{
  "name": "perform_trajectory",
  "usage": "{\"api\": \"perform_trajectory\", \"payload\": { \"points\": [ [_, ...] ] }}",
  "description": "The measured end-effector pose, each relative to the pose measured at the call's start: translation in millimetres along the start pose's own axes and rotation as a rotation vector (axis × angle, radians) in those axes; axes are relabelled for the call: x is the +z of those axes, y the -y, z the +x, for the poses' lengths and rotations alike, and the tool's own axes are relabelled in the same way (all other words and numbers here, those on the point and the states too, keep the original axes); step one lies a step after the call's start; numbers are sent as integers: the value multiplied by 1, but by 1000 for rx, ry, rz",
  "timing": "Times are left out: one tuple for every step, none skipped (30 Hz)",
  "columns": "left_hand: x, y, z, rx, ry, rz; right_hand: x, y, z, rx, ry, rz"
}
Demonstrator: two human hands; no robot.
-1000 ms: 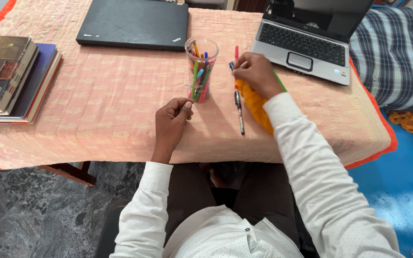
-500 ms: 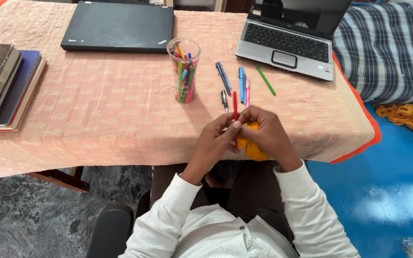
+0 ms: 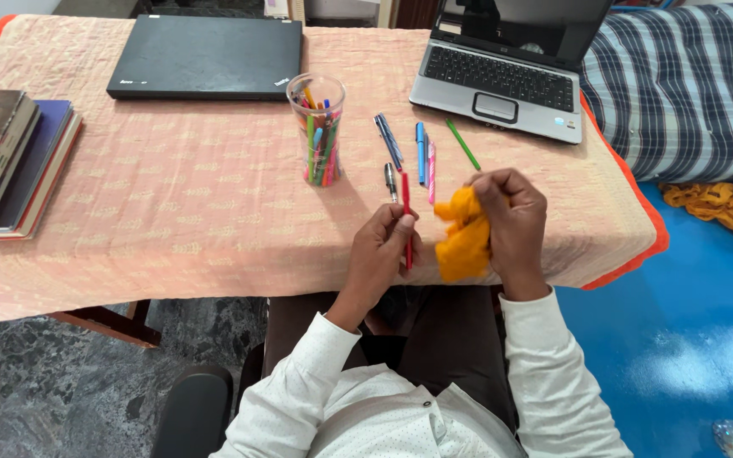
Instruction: The person wipes several pens and a small decorative object with a yellow cloth. They pick up each item from the table, wipe it thoroughly, and place it into a clear glass cup. The task is performed one item at a time in a repetitive sequence.
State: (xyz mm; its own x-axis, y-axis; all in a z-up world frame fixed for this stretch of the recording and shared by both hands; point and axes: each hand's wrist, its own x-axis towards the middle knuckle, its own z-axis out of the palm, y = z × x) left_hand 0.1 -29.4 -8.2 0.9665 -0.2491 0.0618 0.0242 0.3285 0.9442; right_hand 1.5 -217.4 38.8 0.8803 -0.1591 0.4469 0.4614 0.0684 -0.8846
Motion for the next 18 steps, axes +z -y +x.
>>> {"api": "perform_trajectory", "payload": {
  "points": [
    [3,2,-1,20,1,19,1,-5,3,-15,-8,74],
    [6,5,-3,64,-7,80,7,-12,6,-30,-16,149],
    [10,7,-4,111,-16,140,13,-16,7,-47,-22,222],
    [11,10,-6,157,-25,200,21,-20,0,-45,42,165],
    [11,13,-7,234,-83,297,33,-24,-10,-42,109,108],
    [10,15,-7,312,-140,394,45,-27,-25,6,142,-35],
    [8,17,-7,388,-201,491,54,-27,-40,55,179,-176],
    [3,18,-9,398,-184,522,56,-25,-50,-23,212,-218],
    [-6,18,-12,407,-169,553,57,-24,-59,-100,247,-257],
    [-11,19,-15,416,-154,585,57,-25,-65,-176,282,-296],
    [-11,21,-19,341,-155,515,54,-28,-69,-149,311,-270],
    [-11,22,-24,267,-157,444,48,-32,-71,-122,339,-245],
    [-10,20,-25,203,-153,374,42,-36,-69,-105,363,-222],
    [-9,17,-25,182,-112,239,36,-40,-69,-11,324,-142],
    [-8,15,-26,157,-75,103,31,-43,-70,86,287,-61],
    [-7,13,-27,133,-37,-32,26,-46,-69,183,251,19],
    [-5,13,-27,135,-41,-17,24,-48,-67,105,191,10],
    [-4,12,-27,137,-44,-2,24,-49,-64,26,132,1]
  ]
}}
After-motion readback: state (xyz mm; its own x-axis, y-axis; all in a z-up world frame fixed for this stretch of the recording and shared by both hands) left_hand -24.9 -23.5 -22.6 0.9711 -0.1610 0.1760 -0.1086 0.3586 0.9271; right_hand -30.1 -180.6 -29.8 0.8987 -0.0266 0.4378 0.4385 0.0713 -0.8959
